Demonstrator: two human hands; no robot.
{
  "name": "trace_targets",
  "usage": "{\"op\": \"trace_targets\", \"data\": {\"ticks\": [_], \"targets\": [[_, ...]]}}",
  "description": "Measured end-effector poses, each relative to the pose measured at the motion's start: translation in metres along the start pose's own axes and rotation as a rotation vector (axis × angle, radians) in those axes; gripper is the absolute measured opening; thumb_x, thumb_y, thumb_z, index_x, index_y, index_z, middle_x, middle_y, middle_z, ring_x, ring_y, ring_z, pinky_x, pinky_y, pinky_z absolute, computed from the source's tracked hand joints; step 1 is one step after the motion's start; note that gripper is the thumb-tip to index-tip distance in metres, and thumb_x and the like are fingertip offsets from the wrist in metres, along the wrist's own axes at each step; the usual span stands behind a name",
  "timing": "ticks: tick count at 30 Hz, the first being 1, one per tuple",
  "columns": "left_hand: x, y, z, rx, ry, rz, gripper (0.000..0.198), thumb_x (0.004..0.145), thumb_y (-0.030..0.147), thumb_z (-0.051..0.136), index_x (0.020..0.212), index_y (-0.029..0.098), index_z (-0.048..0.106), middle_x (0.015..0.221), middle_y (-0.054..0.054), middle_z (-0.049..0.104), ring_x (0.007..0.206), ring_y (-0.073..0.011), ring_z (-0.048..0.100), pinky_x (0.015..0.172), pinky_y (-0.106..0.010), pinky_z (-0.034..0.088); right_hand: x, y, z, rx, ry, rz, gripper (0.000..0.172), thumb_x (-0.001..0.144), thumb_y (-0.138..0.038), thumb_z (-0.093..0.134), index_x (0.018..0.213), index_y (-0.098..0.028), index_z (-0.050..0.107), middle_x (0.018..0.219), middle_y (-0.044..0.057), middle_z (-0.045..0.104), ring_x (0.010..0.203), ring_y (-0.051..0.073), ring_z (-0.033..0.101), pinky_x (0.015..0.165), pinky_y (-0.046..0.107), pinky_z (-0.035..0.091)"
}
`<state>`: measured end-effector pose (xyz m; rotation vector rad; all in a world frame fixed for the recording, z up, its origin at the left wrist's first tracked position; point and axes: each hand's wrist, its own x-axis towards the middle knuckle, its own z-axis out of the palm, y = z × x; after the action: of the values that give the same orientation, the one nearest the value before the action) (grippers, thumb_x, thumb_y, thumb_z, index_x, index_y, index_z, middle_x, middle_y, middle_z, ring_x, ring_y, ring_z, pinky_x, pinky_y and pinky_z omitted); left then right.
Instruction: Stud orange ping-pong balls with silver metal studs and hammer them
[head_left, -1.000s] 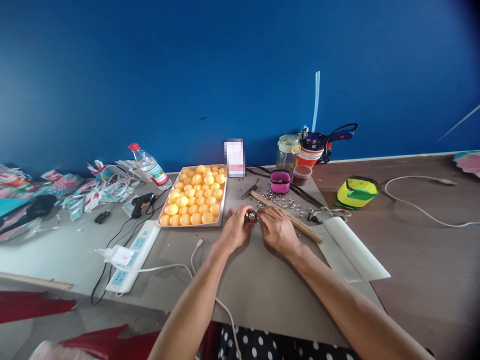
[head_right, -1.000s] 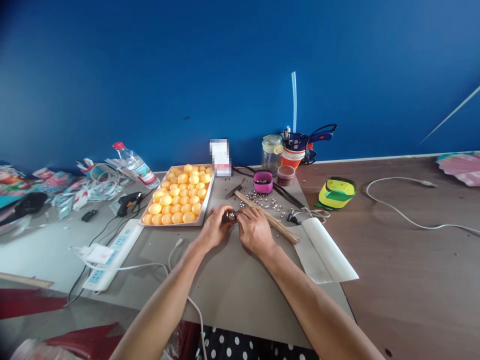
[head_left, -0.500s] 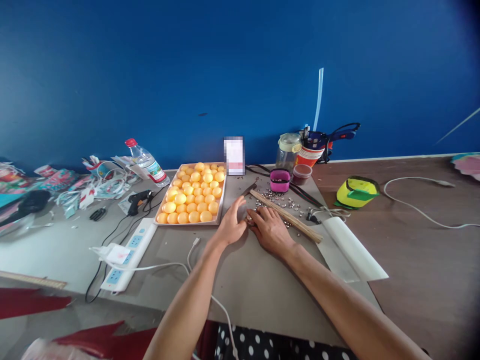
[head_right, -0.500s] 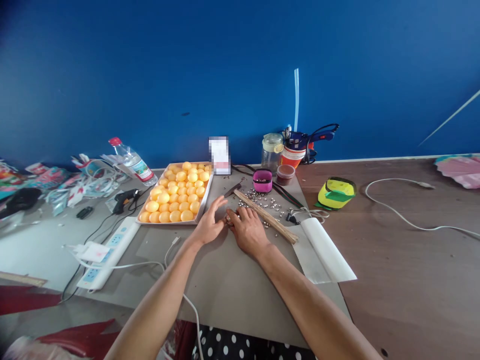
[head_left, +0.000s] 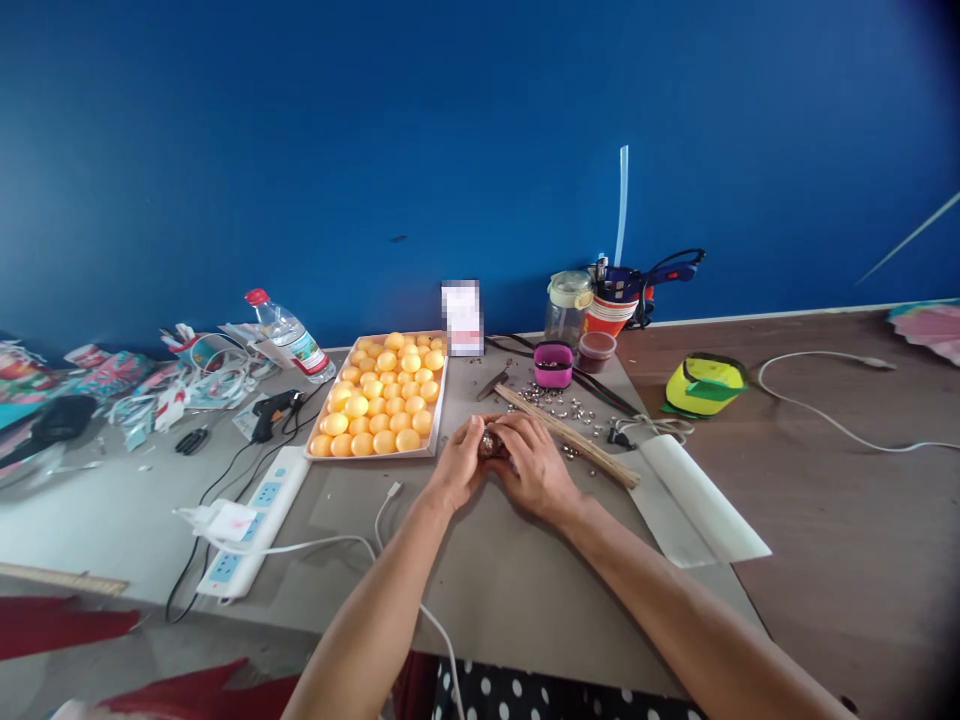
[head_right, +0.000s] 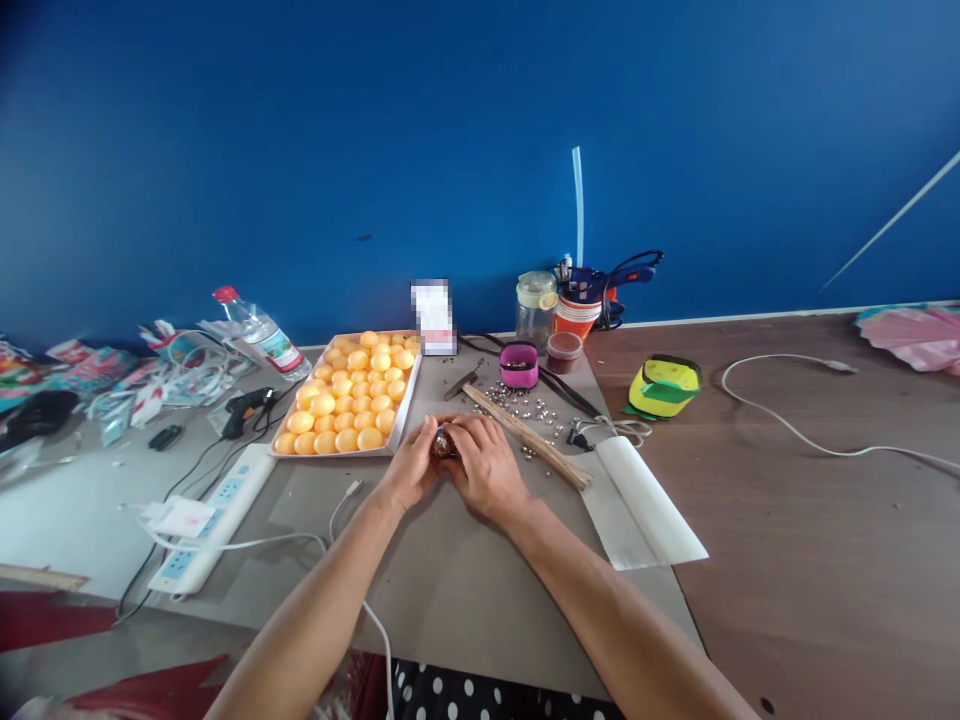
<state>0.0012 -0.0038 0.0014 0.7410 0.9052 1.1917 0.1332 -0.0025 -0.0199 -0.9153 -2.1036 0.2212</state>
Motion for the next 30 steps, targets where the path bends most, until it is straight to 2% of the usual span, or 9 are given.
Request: {"op": "trace_targets", "data": {"ticks": [2, 4, 9, 16, 21, 25, 27, 30], "targets": [[0.002, 0.003, -0.001, -0.044, 0.045, -0.026, 0.043, 0.071, 0.053, 0.061, 0.085, 0.013, 0.058, 0.067, -0.002, 0.058, 0.055, -0.0109, 0.054, 0.047, -0.020, 0.040, -0.001, -0.002, -0.003, 0.021, 0.008, 0.003, 0.050, 0.080, -0.030, 0.053, 0.126, -0.015, 0.041, 0.120, 0.016, 0.048, 0.114, 0.028, 0.043, 0.093, 0.047, 0.040], [0.004, 0.007, -0.005, -0.121, 0.075, -0.053, 0.042, 0.071, 0.054, 0.060, 0.080, 0.014, 0.055, 0.065, -0.001, 0.056, 0.051, -0.0089, 0.051, 0.042, -0.018, 0.034, -0.002, -0.002, -0.005, 0.031, 0.021, 0.006, 0.056, 0.079, -0.031, 0.053, 0.130, -0.015, 0.035, 0.123, 0.018, 0.044, 0.116, 0.029, 0.041, 0.093, 0.049, 0.040], [0.008, 0.017, -0.012, -0.224, 0.170, -0.052, 0.029, 0.076, 0.044, 0.055, 0.073, 0.016, 0.047, 0.062, 0.001, 0.052, 0.040, -0.0050, 0.041, 0.037, -0.016, 0.025, -0.003, 0.002, -0.005, 0.008, 0.030, 0.011, 0.051, 0.080, -0.031, 0.052, 0.127, -0.016, 0.039, 0.122, 0.017, 0.044, 0.116, 0.029, 0.041, 0.093, 0.048, 0.041], [0.009, 0.019, -0.010, -0.171, 0.190, -0.085, 0.018, 0.075, 0.033, 0.052, 0.073, 0.017, 0.045, 0.061, 0.001, 0.051, 0.039, -0.0048, 0.041, 0.035, -0.015, 0.021, -0.004, 0.000, -0.003, -0.020, 0.002, 0.005, 0.048, 0.080, -0.032, 0.052, 0.124, -0.016, 0.044, 0.120, 0.017, 0.047, 0.113, 0.030, 0.043, 0.090, 0.049, 0.041], [0.011, 0.015, -0.013, -0.164, 0.201, -0.118, 0.020, 0.076, 0.035, 0.053, 0.073, 0.016, 0.048, 0.061, 0.001, 0.053, 0.040, -0.0057, 0.043, 0.034, -0.015, 0.024, -0.004, 0.000, -0.004, -0.034, -0.006, 0.001, 0.049, 0.080, -0.032, 0.051, 0.125, -0.015, 0.043, 0.119, 0.017, 0.048, 0.112, 0.029, 0.044, 0.091, 0.049, 0.041], [0.010, 0.012, -0.015, -0.221, 0.147, -0.150, 0.029, 0.075, 0.042, 0.058, 0.074, 0.014, 0.052, 0.062, -0.002, 0.055, 0.048, -0.0095, 0.052, 0.042, -0.019, 0.039, -0.004, -0.002, -0.004, -0.033, -0.039, -0.006, 0.052, 0.079, -0.029, 0.052, 0.127, -0.015, 0.040, 0.122, 0.017, 0.045, 0.114, 0.030, 0.041, 0.093, 0.050, 0.039], [0.009, 0.012, -0.015, -0.265, 0.128, -0.157, 0.026, 0.074, 0.038, 0.061, 0.075, 0.013, 0.053, 0.064, -0.003, 0.056, 0.051, -0.0098, 0.054, 0.045, -0.020, 0.042, -0.004, -0.004, -0.004, -0.033, -0.067, -0.006, 0.052, 0.078, -0.029, 0.053, 0.127, -0.015, 0.040, 0.123, 0.017, 0.045, 0.114, 0.030, 0.041, 0.093, 0.049, 0.039], [0.008, 0.014, -0.015, -0.315, 0.141, -0.176, 0.015, 0.072, 0.023, 0.061, 0.080, 0.012, 0.054, 0.067, -0.003, 0.057, 0.050, -0.0069, 0.051, 0.044, -0.016, 0.039, -0.004, -0.004, -0.004, -0.033, -0.081, 0.002, 0.052, 0.078, -0.028, 0.053, 0.127, -0.015, 0.041, 0.124, 0.017, 0.044, 0.114, 0.030, 0.041, 0.093, 0.050, 0.039]]}}
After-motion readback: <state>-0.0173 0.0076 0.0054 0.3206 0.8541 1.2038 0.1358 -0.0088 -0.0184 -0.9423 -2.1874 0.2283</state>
